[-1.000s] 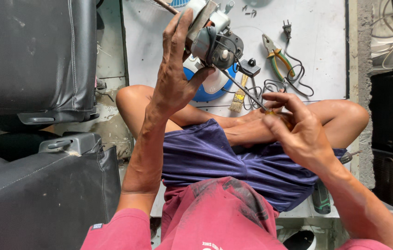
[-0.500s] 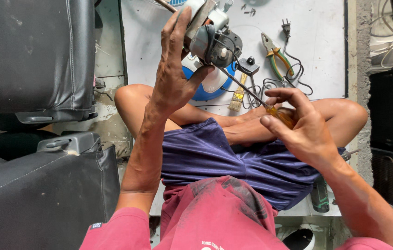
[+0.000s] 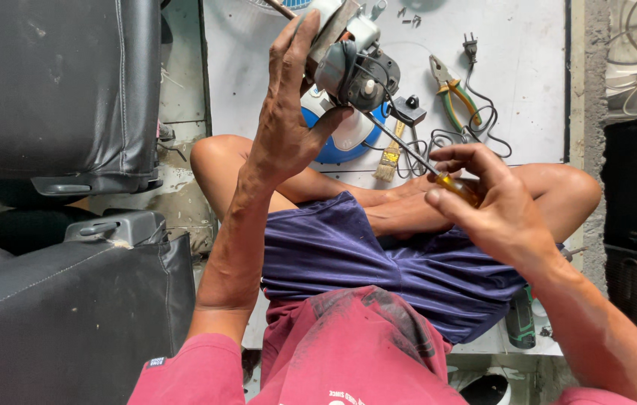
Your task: The person disassembles a small electric motor, likely from a fan, using a screwdriver. They remove screws, separate the motor housing, and inspect the internal components while sitting on the floor.
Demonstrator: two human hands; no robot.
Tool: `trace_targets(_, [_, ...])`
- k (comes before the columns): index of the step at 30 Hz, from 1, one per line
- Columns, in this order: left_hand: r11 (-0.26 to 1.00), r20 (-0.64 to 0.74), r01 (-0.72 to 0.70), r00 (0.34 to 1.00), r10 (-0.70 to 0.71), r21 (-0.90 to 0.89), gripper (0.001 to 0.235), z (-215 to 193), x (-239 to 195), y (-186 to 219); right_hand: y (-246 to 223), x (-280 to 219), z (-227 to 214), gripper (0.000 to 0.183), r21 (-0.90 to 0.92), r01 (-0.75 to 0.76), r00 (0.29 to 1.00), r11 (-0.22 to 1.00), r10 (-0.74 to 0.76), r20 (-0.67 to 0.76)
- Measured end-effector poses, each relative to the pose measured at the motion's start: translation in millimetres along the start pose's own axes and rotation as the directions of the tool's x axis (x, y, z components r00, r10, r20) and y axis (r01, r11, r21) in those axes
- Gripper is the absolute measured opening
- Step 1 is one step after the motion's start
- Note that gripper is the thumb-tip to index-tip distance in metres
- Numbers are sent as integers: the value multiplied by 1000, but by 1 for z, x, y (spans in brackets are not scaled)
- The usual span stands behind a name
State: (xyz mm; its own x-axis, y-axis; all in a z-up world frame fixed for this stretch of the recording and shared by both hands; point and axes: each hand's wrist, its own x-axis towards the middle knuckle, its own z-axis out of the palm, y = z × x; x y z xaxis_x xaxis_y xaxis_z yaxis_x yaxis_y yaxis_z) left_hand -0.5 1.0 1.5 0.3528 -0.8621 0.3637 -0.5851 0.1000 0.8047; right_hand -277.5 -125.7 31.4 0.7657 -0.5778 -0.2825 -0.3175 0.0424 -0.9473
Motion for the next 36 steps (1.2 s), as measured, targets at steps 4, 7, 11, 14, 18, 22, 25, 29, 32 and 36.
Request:
trace_targets(4, [1000, -12, 3, 1000, -3, 29, 92, 1, -1, -2, 19, -7, 2, 27, -767, 461, 729, 446, -683, 42])
trace_targets(7, [999, -23, 6, 1000, -5, 35, 92, 1, -1, 0, 17, -2, -5, 34, -887, 447, 532, -120, -761, 371])
trace_targets(11, [999, -23, 15, 1000, -15, 33, 91, 2, 1, 3, 7, 2, 4, 24, -580, 536, 785, 613, -614, 77])
trace_targets(14, [999, -34, 11, 999, -10, 35, 94, 4, 0, 2, -1, 5, 1, 29, 246, -83, 996, 966, 83, 14])
trace_targets(18, [1000, -6, 1, 1000, -1, 13, 94, -3, 0, 5, 6, 0, 7, 32, -257, 297, 949, 920, -313, -25])
trace_targets(22, [999, -23, -34, 999, 33, -13, 74, -4, 4, 8, 15, 0, 6, 24, -862, 491, 587, 130, -780, 217])
trace_targets(25, [1000, -88, 8, 996, -10, -29, 62, 6, 1, 3, 25, -4, 9, 31, -861, 471, 649, 190, -736, 192])
trace_targets(29, [998, -262, 51, 964, -43, 25, 59, 27, 2, 0, 31, -5, 11, 34, -898, 422, 660, 125, -722, 209])
trace_targets(32, [999, -313, 52, 949, -47, 8, 58, 32, 2, 5, 31, -5, 9, 38, -882, 435, 691, 180, -695, 199])
trace_targets(36, [991, -320, 50, 943, -88, -126, 56, 31, 4, 8, 20, -2, 9, 32, -726, 499, 766, 473, -633, 113])
